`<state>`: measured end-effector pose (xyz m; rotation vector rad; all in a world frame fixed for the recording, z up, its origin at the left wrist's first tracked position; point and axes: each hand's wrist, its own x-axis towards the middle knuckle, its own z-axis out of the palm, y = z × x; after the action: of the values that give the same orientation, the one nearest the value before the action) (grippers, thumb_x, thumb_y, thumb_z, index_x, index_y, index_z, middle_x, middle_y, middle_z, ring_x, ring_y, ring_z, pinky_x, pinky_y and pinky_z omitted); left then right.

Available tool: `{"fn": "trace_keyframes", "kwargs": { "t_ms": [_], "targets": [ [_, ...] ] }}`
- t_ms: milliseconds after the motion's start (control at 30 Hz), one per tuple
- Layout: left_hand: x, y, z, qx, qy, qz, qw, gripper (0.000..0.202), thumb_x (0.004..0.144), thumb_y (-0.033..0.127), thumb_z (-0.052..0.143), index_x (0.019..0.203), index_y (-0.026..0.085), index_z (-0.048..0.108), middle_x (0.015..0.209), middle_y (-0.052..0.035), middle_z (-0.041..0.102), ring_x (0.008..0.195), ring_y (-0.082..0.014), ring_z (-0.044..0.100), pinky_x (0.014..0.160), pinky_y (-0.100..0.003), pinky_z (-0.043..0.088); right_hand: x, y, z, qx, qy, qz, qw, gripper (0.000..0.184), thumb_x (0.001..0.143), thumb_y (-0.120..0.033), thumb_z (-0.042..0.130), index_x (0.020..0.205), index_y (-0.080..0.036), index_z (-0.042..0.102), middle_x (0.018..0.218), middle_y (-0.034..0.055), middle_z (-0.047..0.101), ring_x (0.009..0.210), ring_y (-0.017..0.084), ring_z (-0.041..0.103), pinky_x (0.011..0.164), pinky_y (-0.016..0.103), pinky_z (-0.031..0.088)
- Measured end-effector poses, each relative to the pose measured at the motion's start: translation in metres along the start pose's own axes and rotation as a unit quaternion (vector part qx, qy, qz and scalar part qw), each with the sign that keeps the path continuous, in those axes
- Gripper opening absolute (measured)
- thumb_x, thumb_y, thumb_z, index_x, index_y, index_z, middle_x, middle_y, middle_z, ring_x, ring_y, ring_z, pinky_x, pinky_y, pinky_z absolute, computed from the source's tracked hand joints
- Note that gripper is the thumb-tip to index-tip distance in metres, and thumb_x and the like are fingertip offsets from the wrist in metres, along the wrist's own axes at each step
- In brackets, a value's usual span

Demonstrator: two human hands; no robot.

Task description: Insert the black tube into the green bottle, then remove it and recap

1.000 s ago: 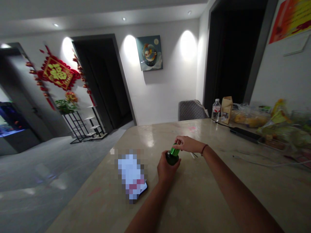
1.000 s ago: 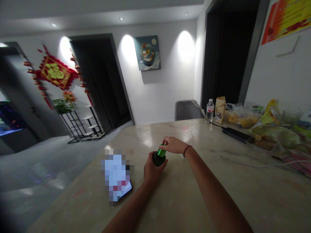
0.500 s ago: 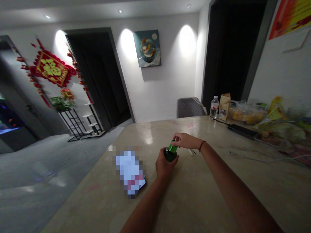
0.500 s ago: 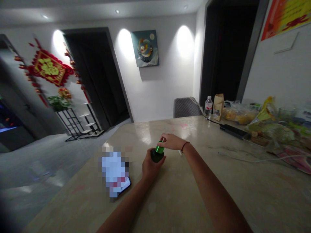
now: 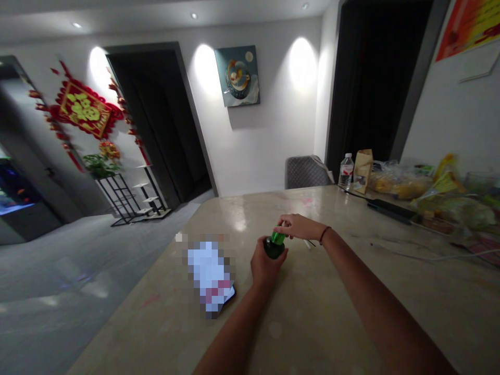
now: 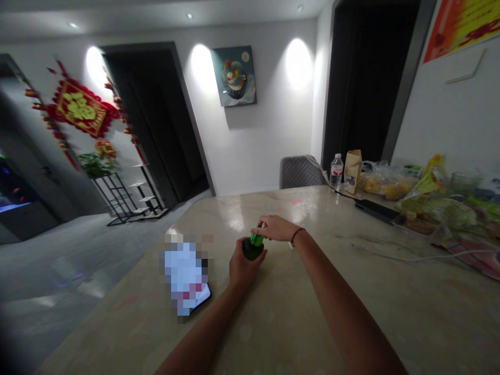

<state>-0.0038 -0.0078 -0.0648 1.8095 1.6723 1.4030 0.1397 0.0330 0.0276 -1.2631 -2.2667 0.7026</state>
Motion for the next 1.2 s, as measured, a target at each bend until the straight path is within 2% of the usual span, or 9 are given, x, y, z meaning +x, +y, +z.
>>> {"fn": "trace_keyframes", "kwargs": {
  "t_ms": [100, 167, 267, 367, 433, 600, 800, 1033, 1200],
  "targets": [
    [-0.0002, -0.0003, 0.0006, -0.002, 0.001, 0.004, 1.0, 0.051, 0.06, 0.048, 0.062, 0.102, 0.022, 0.045, 0.086, -0.0011, 0.059, 0.076, -0.0153, 0.056, 0.066, -0.025, 0.041, -0.001, 0.0002, -0.0003, -0.014, -0.001, -0.025, 1.0, 0.029, 0.072, -0.033, 0.055, 0.093, -0.013, 0.057, 0.073, 0.0045, 0.061, 0.06, 0.012, 0.055, 0.058, 0.023, 0.041],
    [-0.0003, -0.0011, 0.0011, -0.001, 0.001, 0.005, 1.0, 0.051, 0.061, 0.048, 0.061, 0.102, 0.023, 0.044, 0.086, -0.0009, 0.059, 0.077, -0.0155, 0.056, 0.066, -0.025, 0.041, -0.0014, 0.0013, -0.0001, -0.005, -0.006, -0.049, 0.999, 0.038, 0.07, -0.031, 0.058, 0.104, -0.015, 0.053, 0.082, 0.0051, 0.061, 0.07, 0.013, 0.056, 0.064, 0.023, 0.041],
    [-0.0003, -0.0024, 0.0017, 0.001, 0.003, 0.009, 1.0, 0.051, 0.061, 0.049, 0.06, 0.103, 0.023, 0.044, 0.087, -0.0008, 0.058, 0.078, -0.0155, 0.056, 0.067, -0.026, 0.041, -0.0004, 0.0025, 0.0012, 0.022, -0.004, -0.037, 0.999, 0.046, 0.075, -0.039, 0.053, 0.113, -0.014, 0.047, 0.085, 0.0065, 0.061, 0.071, 0.013, 0.056, 0.066, 0.025, 0.042],
    [-0.0003, -0.0025, 0.0015, 0.006, -0.002, 0.007, 1.0, 0.052, 0.061, 0.049, 0.061, 0.102, 0.023, 0.044, 0.088, -0.0009, 0.059, 0.078, -0.0156, 0.056, 0.067, -0.026, 0.042, 0.0007, 0.0019, 0.0026, 0.025, -0.003, -0.004, 1.0, 0.044, 0.078, -0.046, 0.046, 0.103, -0.011, 0.051, 0.074, 0.0063, 0.06, 0.061, 0.013, 0.055, 0.059, 0.025, 0.042],
    [-0.0003, -0.0021, 0.0012, 0.006, -0.003, 0.003, 1.0, 0.052, 0.06, 0.049, 0.061, 0.102, 0.023, 0.044, 0.088, -0.0011, 0.059, 0.078, -0.0159, 0.056, 0.068, -0.026, 0.042, 0.0005, 0.0008, 0.0025, 0.025, -0.003, 0.005, 1.0, 0.043, 0.076, -0.046, 0.049, 0.099, -0.01, 0.052, 0.075, 0.0069, 0.06, 0.058, 0.012, 0.054, 0.056, 0.024, 0.041],
    [-0.0004, -0.0009, 0.0001, 0.002, -0.007, -0.001, 1.0, 0.053, 0.06, 0.048, 0.062, 0.103, 0.023, 0.045, 0.088, -0.0017, 0.06, 0.08, -0.0168, 0.057, 0.069, -0.027, 0.042, -0.0013, -0.0005, -0.0001, 0.015, 0.03, -0.012, 0.999, 0.054, 0.072, -0.043, 0.056, 0.113, -0.01, 0.043, 0.09, 0.0091, 0.058, 0.066, 0.011, 0.054, 0.059, 0.023, 0.042],
    [-0.0011, 0.0003, -0.001, 0.006, -0.016, -0.001, 1.0, 0.054, 0.059, 0.048, 0.062, 0.104, 0.023, 0.045, 0.088, -0.0021, 0.06, 0.08, -0.0176, 0.057, 0.068, -0.027, 0.042, 0.0014, 0.0044, 0.0009, 0.03, -0.003, 0.004, 1.0, 0.04, 0.076, -0.038, 0.049, 0.106, -0.01, 0.048, 0.078, 0.0054, 0.059, 0.052, 0.008, 0.051, 0.052, 0.021, 0.04],
    [-0.0014, 0.0005, -0.0014, 0.007, -0.019, 0.005, 1.0, 0.053, 0.06, 0.047, 0.062, 0.104, 0.023, 0.045, 0.089, -0.0022, 0.06, 0.08, -0.0173, 0.057, 0.068, -0.027, 0.042, 0.0031, 0.0052, 0.0019, 0.02, 0.009, -0.028, 0.999, 0.039, 0.071, -0.018, 0.051, 0.109, -0.01, 0.05, 0.088, 0.008, 0.059, 0.073, 0.013, 0.055, 0.066, 0.024, 0.043],
    [-0.0008, -0.0008, -0.0003, 0.007, -0.01, 0.002, 1.0, 0.052, 0.061, 0.048, 0.061, 0.103, 0.023, 0.044, 0.088, -0.0017, 0.06, 0.079, -0.0161, 0.057, 0.067, -0.025, 0.042, 0.0014, 0.0011, 0.0018, 0.023, 0.019, -0.028, 0.999, 0.038, 0.074, -0.033, 0.052, 0.104, -0.009, 0.053, 0.086, 0.0094, 0.061, 0.076, 0.015, 0.056, 0.068, 0.025, 0.043]
  ]
}}
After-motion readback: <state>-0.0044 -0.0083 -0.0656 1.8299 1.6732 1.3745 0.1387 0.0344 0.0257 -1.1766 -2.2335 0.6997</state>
